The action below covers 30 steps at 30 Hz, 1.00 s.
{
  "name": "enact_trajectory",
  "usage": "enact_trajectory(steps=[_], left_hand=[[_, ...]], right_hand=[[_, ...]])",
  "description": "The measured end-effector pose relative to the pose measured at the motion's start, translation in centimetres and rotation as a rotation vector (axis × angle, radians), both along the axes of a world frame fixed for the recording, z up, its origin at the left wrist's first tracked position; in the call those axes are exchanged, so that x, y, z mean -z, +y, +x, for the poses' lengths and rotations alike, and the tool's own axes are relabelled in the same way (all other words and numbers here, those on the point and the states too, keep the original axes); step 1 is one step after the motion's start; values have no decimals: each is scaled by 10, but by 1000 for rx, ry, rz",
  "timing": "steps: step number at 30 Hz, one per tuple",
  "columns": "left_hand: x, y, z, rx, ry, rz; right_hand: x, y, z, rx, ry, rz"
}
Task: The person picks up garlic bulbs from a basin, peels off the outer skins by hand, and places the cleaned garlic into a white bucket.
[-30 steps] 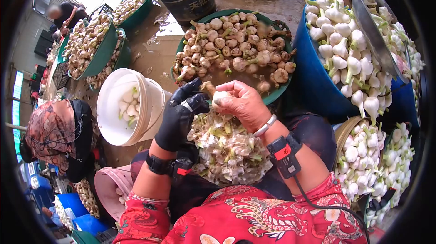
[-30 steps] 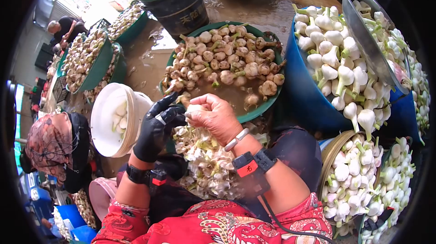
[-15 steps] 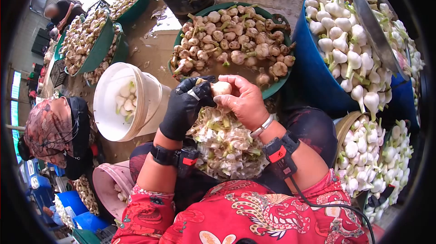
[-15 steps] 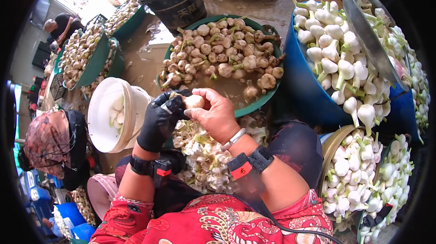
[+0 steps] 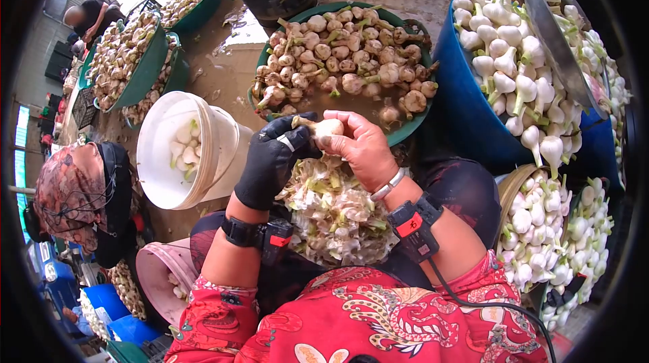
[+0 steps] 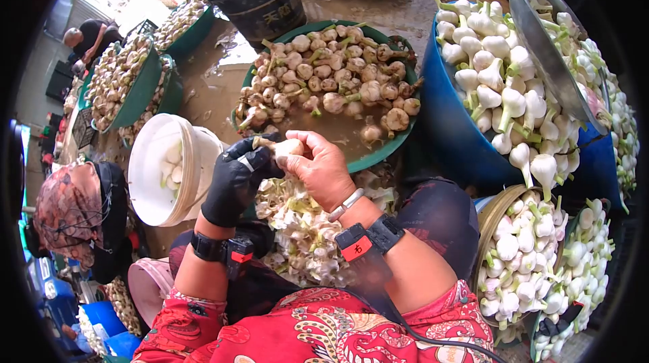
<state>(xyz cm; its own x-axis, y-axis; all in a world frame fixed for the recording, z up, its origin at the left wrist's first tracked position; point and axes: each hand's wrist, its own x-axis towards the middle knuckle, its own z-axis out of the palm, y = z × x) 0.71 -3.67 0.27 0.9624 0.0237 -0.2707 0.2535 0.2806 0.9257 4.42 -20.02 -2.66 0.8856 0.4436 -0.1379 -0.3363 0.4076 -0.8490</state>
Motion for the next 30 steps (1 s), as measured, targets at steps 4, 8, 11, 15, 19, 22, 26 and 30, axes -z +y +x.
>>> enact_trajectory(steps=[4,8,11,15,19,22,26,30], left_hand=[[-5,-1,-3,8,-26,-90],[-4,-3,-6,96,-312,394],[-4,-8,-2,-68,80,-125],[0,-2,-1,-41,69,192],[15,11,-1,52,-287,679],[5,8,-1,170,-557,1007],[11,0,-3,-81,-76,173],[-1,12,-14,92,79,-9]], right_hand=[[2,0,0,4,78,92],[1,1,0,5,-12,-5],[7,9,-6,47,-115,-45],[7,4,-5,2,17,11],[-5,-13,9,-393,456,192],[0,-12,2,-766,593,348],[8,-13,5,-519,631,256],[2,-18,14,-358,595,161]])
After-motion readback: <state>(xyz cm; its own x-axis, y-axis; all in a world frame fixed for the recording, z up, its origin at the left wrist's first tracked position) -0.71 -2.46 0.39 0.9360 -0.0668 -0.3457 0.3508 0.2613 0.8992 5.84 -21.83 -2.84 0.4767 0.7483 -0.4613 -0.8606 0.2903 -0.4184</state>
